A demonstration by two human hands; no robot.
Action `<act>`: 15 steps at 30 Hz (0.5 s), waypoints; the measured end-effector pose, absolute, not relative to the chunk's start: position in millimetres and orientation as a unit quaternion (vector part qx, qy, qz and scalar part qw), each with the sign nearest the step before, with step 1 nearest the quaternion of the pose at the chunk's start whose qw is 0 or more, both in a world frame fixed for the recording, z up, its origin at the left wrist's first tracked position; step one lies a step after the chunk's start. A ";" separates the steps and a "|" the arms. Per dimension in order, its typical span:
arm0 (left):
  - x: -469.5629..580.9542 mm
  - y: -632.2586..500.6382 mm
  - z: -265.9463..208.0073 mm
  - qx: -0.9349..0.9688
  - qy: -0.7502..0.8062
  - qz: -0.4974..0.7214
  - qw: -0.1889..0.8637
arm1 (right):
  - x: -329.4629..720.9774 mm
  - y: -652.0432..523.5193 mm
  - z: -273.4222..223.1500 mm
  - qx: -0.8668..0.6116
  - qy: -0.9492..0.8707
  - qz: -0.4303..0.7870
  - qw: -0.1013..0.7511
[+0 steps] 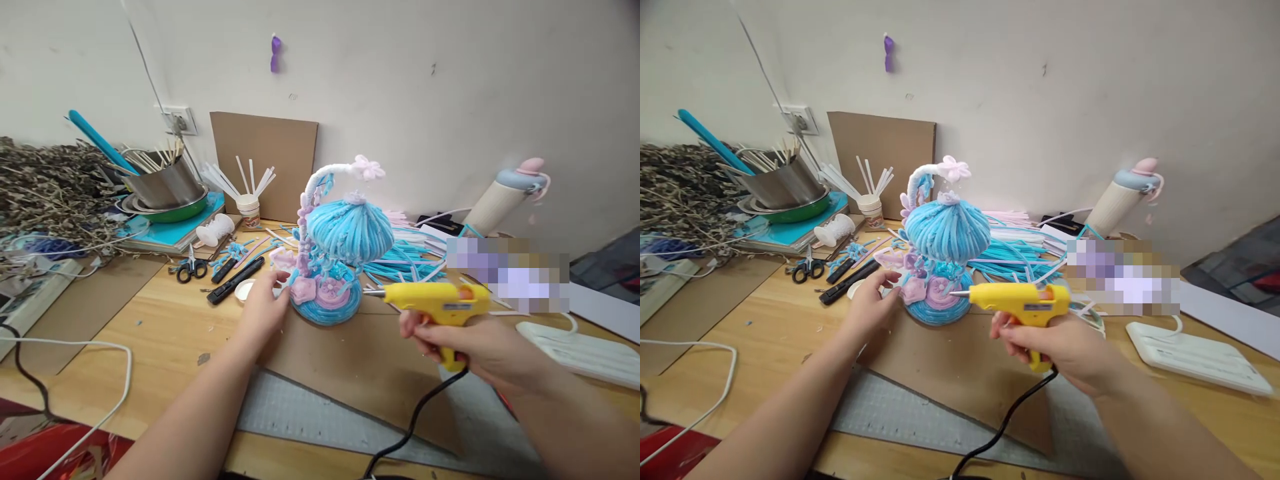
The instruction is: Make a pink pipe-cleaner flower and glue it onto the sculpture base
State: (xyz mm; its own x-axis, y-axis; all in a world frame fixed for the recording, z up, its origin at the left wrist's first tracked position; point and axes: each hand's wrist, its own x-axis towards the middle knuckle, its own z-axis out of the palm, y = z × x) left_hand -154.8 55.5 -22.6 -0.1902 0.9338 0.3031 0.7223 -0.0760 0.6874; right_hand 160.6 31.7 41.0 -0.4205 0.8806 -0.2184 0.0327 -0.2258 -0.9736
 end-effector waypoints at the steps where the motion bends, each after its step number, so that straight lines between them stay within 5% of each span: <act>1: -153.4 54.6 -21.9 0.627 0.661 0.390 0.135 | 151.5 29.5 36.0 -0.427 -0.527 0.675 0.293; 15: -142.1 58.7 -29.7 0.666 0.632 0.372 0.137 | 107.9 18.7 -30.7 -0.362 -0.393 0.809 0.246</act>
State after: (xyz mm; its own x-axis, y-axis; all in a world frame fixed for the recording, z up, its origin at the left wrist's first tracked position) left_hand -142.1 58.7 -29.7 -0.0743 0.9439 0.3218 0.7394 -0.1644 0.6529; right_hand 107.9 18.7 -30.7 -0.6166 0.6824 -0.3926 -0.1130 -0.5702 -0.8137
